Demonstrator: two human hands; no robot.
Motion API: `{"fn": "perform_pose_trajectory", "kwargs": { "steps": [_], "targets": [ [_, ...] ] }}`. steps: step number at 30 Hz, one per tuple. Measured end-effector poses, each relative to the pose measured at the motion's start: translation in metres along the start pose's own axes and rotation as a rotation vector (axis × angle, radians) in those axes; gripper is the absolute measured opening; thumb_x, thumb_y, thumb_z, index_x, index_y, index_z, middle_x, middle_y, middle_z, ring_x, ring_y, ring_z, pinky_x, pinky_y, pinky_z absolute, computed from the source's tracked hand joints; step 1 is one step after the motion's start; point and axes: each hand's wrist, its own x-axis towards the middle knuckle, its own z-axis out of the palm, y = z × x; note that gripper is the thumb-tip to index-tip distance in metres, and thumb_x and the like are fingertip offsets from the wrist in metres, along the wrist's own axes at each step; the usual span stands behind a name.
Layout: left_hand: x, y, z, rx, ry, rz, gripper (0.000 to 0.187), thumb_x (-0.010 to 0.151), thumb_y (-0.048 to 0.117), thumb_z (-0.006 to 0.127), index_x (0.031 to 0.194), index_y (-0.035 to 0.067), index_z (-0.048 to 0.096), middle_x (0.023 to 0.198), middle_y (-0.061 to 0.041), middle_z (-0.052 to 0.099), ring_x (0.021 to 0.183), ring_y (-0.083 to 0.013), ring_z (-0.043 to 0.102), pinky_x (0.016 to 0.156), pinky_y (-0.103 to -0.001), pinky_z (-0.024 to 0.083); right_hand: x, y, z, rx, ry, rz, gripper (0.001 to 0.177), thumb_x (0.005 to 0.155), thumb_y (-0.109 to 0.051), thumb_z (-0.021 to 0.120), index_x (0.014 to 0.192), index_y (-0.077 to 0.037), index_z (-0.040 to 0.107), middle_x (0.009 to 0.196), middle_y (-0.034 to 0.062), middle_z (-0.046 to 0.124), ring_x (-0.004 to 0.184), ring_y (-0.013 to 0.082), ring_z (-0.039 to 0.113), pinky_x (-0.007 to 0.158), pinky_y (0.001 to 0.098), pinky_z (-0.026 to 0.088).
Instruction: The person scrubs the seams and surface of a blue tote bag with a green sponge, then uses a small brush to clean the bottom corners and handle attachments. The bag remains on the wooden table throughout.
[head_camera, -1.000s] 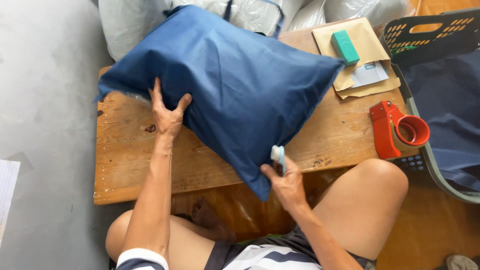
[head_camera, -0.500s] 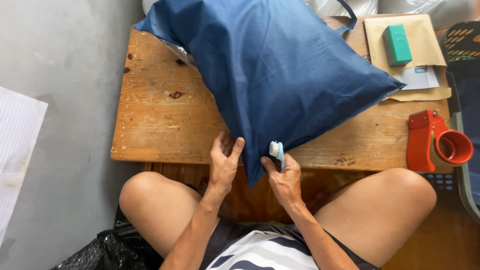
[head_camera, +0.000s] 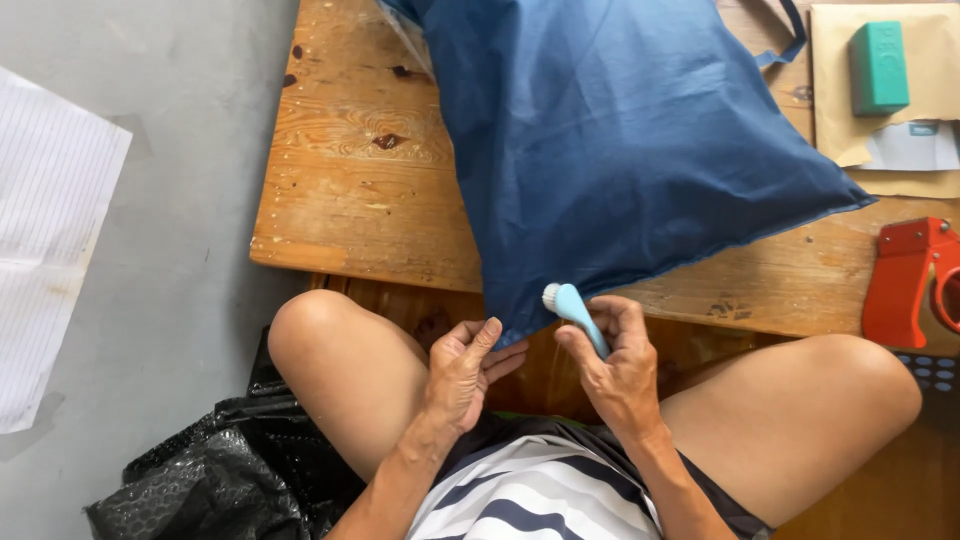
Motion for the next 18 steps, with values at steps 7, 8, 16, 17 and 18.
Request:
{"fn": "perform_pose_trajectory", "kwargs": {
  "steps": [7, 8, 16, 17, 18],
  "targets": [
    [0.004, -0.025, -0.006, -0.181, 0.02, 0.079, 0.021, 0.096, 0.017, 0.073, 0.089, 0.002, 0.06, 0.087, -0.018, 0.073, 0.097, -0.0443, 0.075, 0.088, -0.058, 0.06, -0.019, -0.007, 0.022, -0.156, -0.048, -0.293, 0.02, 0.094, -0.013, 0.071, 0.114, -0.013, 0.072, 0.082, 0.0104, 0.074, 0.077, 0.0305, 0.075, 0.067, 0.0382, 0.058],
    [0.009, -0.031, -0.012, -0.195, 0.006, 0.103, 0.019, 0.096, 0.017, 0.072, 0.09, 0.005, 0.059, 0.081, -0.01, 0.066, 0.08, -0.0265, 0.065, 0.071, -0.039, 0.054, -0.026, -0.016, 0.025, -0.073, -0.209, -0.308, 0.017, 0.095, -0.01, 0.068, 0.112, -0.01, 0.069, 0.087, 0.0072, 0.073, 0.072, 0.0221, 0.068, 0.066, 0.033, 0.054],
    [0.001, -0.028, -0.006, -0.123, -0.153, 0.182, 0.017, 0.099, 0.02, 0.063, 0.097, 0.01, 0.05, 0.087, -0.005, 0.06, 0.102, -0.0459, 0.076, 0.101, -0.049, 0.058, -0.008, 0.0, 0.007, -0.18, 0.037, -0.365, 0.017, 0.098, -0.004, 0.066, 0.115, -0.003, 0.068, 0.101, 0.0105, 0.073, 0.081, 0.0198, 0.068, 0.074, 0.0321, 0.055],
    [0.002, -0.03, -0.005, -0.126, -0.171, 0.205, 0.018, 0.1, 0.02, 0.062, 0.096, 0.01, 0.048, 0.089, -0.005, 0.057, 0.104, -0.0484, 0.075, 0.102, -0.051, 0.057, -0.008, 0.0, 0.007, -0.167, 0.02, -0.368, 0.017, 0.097, -0.005, 0.068, 0.114, -0.003, 0.069, 0.104, 0.0108, 0.074, 0.086, 0.0207, 0.07, 0.077, 0.0319, 0.056],
    [0.002, -0.033, -0.003, -0.13, -0.189, 0.228, 0.019, 0.101, 0.02, 0.061, 0.096, 0.01, 0.045, 0.091, -0.005, 0.055, 0.105, -0.0508, 0.074, 0.103, -0.053, 0.057, -0.007, -0.001, 0.007, -0.153, 0.002, -0.371, 0.018, 0.096, -0.007, 0.069, 0.114, -0.003, 0.07, 0.106, 0.0112, 0.075, 0.091, 0.0216, 0.072, 0.08, 0.0317, 0.058]
  ]
}}
